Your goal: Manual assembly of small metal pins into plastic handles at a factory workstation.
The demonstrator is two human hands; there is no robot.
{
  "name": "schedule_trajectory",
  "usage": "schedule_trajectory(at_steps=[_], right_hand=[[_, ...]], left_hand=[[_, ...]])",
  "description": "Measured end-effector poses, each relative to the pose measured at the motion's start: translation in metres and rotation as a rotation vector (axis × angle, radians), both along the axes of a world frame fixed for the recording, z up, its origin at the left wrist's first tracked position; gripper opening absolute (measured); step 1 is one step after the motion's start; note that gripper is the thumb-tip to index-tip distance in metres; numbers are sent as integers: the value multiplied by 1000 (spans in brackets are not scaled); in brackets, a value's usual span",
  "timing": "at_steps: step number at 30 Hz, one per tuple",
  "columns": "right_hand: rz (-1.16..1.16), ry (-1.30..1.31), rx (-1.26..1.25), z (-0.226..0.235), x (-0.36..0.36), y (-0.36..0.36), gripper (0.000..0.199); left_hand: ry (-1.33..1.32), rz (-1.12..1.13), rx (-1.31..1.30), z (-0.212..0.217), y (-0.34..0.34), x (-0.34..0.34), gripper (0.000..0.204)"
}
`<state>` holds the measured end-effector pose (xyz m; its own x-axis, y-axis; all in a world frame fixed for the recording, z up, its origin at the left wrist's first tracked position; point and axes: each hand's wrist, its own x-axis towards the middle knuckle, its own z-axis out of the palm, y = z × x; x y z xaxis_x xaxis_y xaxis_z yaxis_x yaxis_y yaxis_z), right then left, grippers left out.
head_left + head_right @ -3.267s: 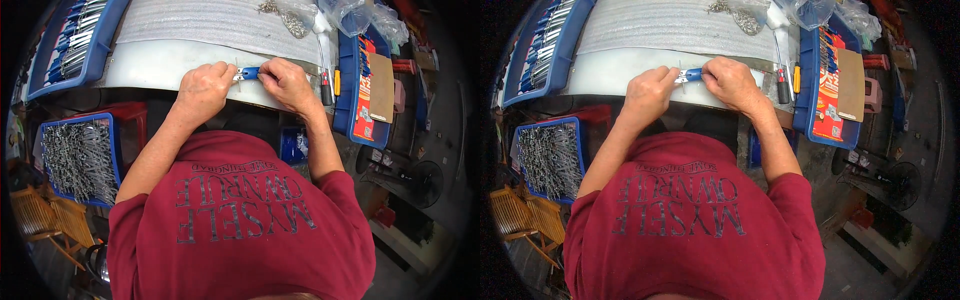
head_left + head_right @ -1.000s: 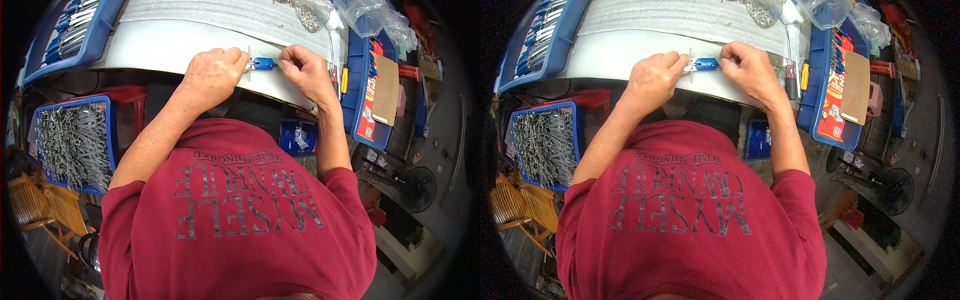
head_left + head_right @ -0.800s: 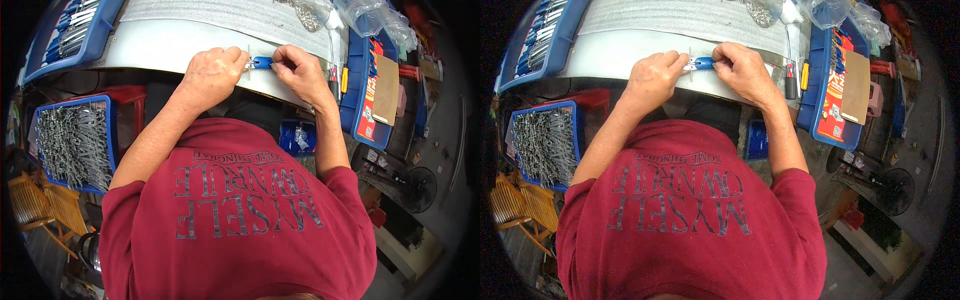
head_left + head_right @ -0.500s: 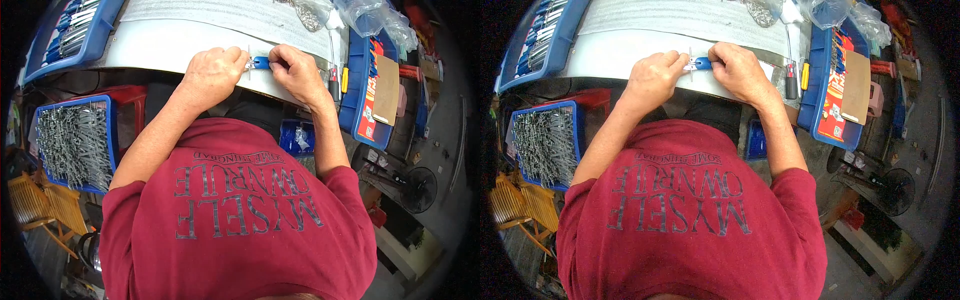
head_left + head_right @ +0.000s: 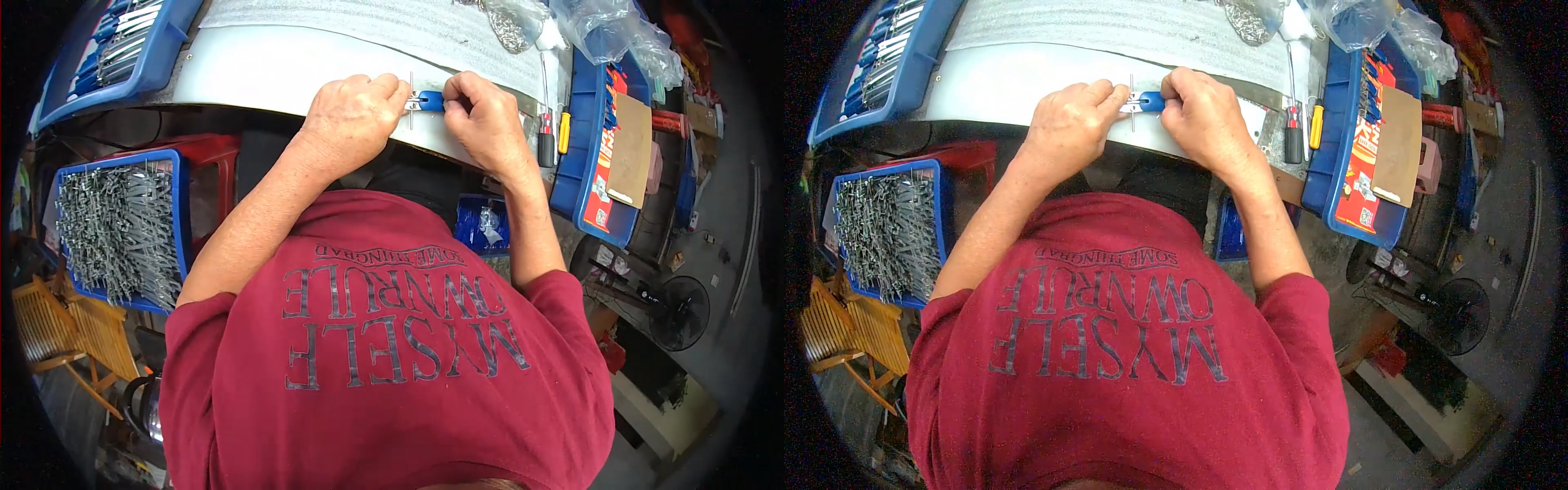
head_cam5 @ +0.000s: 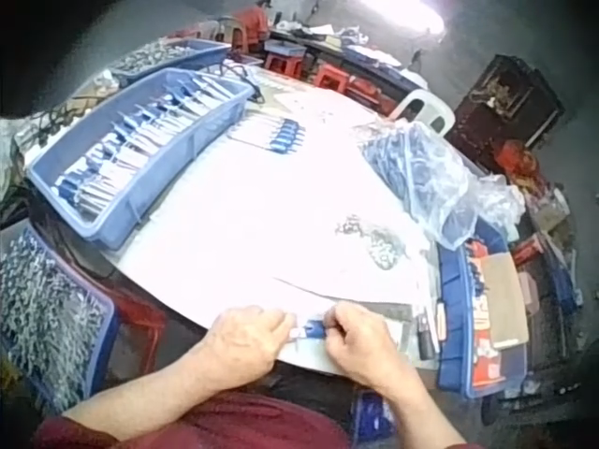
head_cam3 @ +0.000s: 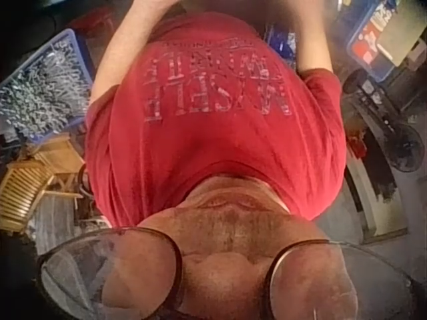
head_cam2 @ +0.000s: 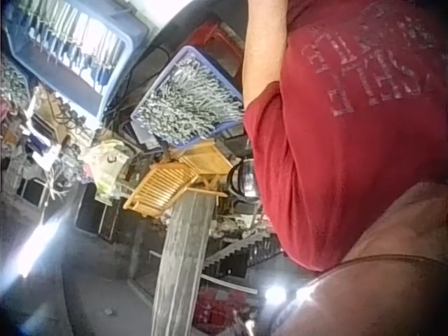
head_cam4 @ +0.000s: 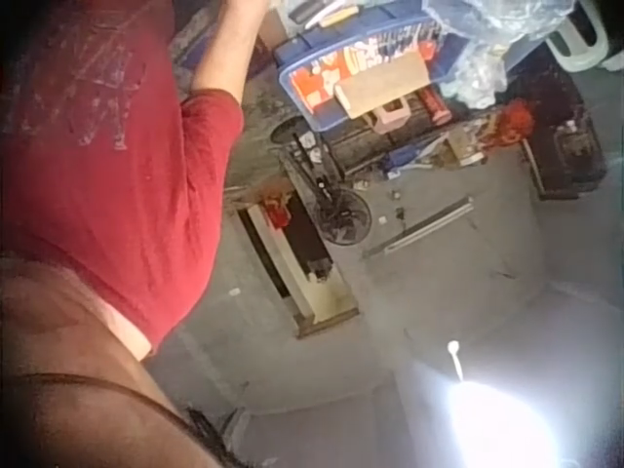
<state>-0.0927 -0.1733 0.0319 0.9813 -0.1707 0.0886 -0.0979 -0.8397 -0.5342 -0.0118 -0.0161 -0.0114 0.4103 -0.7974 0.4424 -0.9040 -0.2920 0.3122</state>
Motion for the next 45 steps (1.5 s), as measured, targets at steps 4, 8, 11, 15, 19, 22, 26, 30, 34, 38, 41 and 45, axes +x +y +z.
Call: schedule_trajectory(at_steps=[4,8,11,15,19,22,26,30,34,38,41,45], right_hand=[[96,-103,-104,-4,-1,-4,10],[22,9,-2,-1,3,-1,9],[-30,-41,-48,-6,-3,4,9],[104,-69,-22,-5,-1,-5,9],[45,3,5,-2,2,-1,9],[3,-74,-79,-4,-2,2,9],[46,-26,-13,-2,1,-3,8],[-67,-84,-85,-7,-2,6,7],[44,-59,-14,-4,-1,-2,7],[-53,9,1,-3,1,2,8],[-20,-83,-86,-6,-3,4,7],[43,-7,2,-4,-1,-3,8]], left_hand=[[-15,-2,1,-2,-1,1,10],[-17,28,9,-3,0,0,11],[2,24,6,1,-3,-1,10],[-17,7,3,-2,-1,0,10],[11,26,14,-1,-2,-2,11],[11,17,3,-1,-2,-1,11],[-3,20,11,-3,0,0,12],[19,33,21,0,-2,-2,12],[12,18,-13,-1,0,-1,13],[-4,41,20,-1,-2,-2,13],[11,10,-4,-1,-1,-2,13],[1,16,6,-2,-1,-1,14]])
